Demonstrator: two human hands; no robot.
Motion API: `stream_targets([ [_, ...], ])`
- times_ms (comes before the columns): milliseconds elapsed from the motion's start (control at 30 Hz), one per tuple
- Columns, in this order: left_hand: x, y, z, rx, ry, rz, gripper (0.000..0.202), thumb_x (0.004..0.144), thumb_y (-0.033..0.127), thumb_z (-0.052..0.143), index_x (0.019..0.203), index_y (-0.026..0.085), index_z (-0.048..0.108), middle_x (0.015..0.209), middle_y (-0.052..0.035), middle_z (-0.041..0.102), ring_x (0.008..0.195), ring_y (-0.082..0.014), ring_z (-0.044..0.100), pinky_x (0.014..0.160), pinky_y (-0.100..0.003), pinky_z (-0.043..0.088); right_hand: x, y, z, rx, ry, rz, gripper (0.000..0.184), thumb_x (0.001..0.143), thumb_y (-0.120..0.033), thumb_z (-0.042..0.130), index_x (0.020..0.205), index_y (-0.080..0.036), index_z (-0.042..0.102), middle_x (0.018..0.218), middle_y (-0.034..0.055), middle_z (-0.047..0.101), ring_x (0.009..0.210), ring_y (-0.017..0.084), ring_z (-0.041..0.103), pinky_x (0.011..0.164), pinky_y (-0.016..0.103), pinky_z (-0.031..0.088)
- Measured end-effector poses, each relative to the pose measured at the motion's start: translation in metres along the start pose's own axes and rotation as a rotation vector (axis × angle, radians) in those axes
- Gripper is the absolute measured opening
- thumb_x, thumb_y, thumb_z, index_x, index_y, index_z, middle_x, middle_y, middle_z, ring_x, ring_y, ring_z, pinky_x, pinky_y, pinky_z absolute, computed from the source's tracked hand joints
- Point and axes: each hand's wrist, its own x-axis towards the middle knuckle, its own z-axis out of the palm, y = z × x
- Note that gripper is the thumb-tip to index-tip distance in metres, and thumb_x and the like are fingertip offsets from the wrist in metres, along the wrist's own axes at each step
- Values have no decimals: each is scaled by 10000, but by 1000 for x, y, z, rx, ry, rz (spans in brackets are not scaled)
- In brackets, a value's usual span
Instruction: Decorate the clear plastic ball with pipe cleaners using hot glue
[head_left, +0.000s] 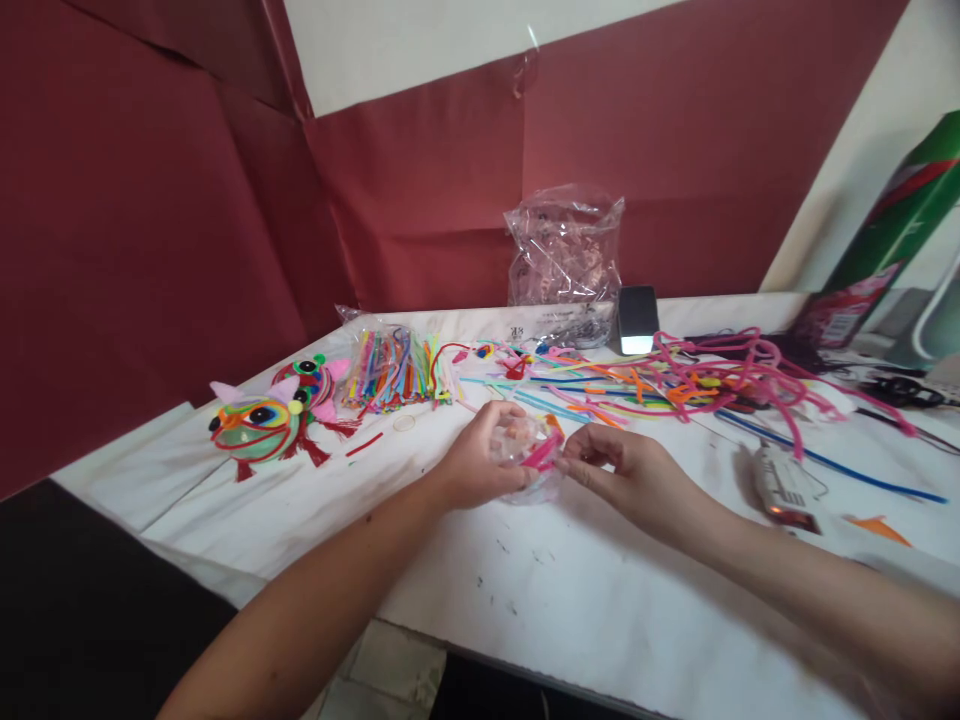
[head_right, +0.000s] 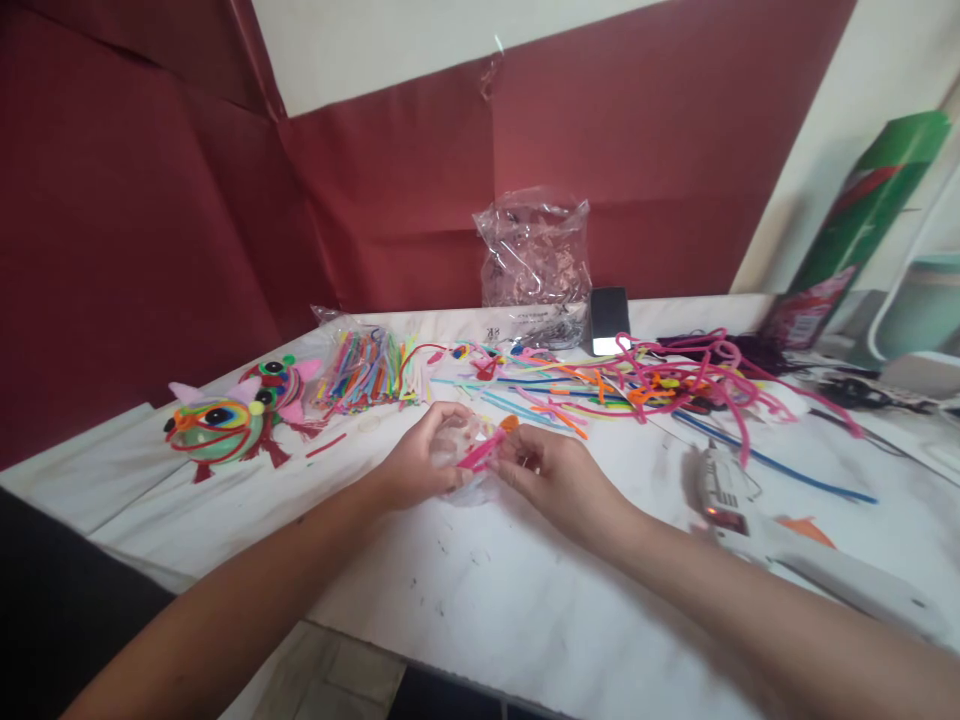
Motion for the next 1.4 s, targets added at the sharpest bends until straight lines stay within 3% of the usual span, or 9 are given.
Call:
stream_targets([
  [167, 0, 1, 0, -2, -20, 9, 549, 618, 265, 681, 1094, 209, 414, 1009, -24, 525, 687, -114, 507, 575, -229, 437, 3, 4, 5, 21, 6, -7, 216, 826, -382, 492, 725, -200, 550, 656, 8, 595, 604, 150, 525, 563, 282, 413],
  [333, 0, 9, 2, 58, 18, 22, 558, 579, 251, 688, 1072, 193, 433, 1073, -52, 517, 845, -175, 532, 687, -275, 461, 3, 3, 7, 42, 24, 24, 210, 797, -376, 505, 677, -206, 531, 603, -10, 561, 562, 141, 501, 526, 273, 406],
  [633, 1, 5, 5, 55, 37, 9, 528, 604, 265, 698, 1058, 209, 433, 1106, -52, 513, 812, -164, 547, 674, -278, 456, -1, -1, 4, 72, 70, 5, 209, 833, -343, 456, 690, -212, 534, 624, 3, 589, 579, 146, 553, 531, 270, 455],
  [767, 2, 5, 5, -1, 48, -18, 515, 616, 251, 688, 1057, 215, 425, 1068, -41, 541, 828, -172, 562, 712, -294, 463, -11, 0, 1, -106, 139, -235, 131, 846, -207, 447, 846, -216, 578, 726, 33, 638, 652, 158, 599, 575, 272, 499],
  [867, 2, 6, 5, -9, 54, -38, 527, 606, 234, 691, 1062, 220, 427, 1025, -24, 554, 820, -169, 560, 737, -304, 460, -16, 4, 2, -234, 120, -484, 249, 856, -131, 426, 1008, -221, 603, 785, 60, 642, 731, 176, 612, 633, 296, 521],
  [1000, 2, 5, 5, 23, 64, -39, 533, 602, 242, 697, 1064, 220, 431, 1018, -22, 555, 828, -174, 557, 746, -310, 461, -15, 9, 7, -348, 132, -586, 330, 856, -106, 413, 1096, -211, 613, 821, 86, 656, 741, 191, 612, 635, 322, 536],
  [1200, 3, 4, 3, -42, 35, -26, 490, 652, 345, 667, 1064, 209, 439, 1056, -43, 564, 902, -203, 566, 795, -329, 451, -13, 6, 6, -258, 105, -469, 309, 854, -118, 413, 1035, -201, 650, 773, 79, 654, 705, 179, 626, 629, 306, 536],
  [1300, 5, 4, 0, -115, 38, -28, 364, 772, 432, 511, 1051, 200, 477, 1059, -45, 571, 996, -224, 545, 871, -356, 418, -11, 5, 4, -178, 84, -330, 278, 845, -168, 437, 993, -210, 669, 796, 69, 686, 690, 171, 642, 622, 291, 530],
  [1400, 6, 2, -3, -123, 45, -42, 373, 802, 450, 446, 1075, 201, 498, 1119, -51, 563, 1092, -235, 506, 946, -375, 373, -7, 8, 2, -121, 66, -155, 276, 832, -248, 462, 1004, -206, 674, 815, 58, 714, 660, 175, 649, 596, 293, 521],
])
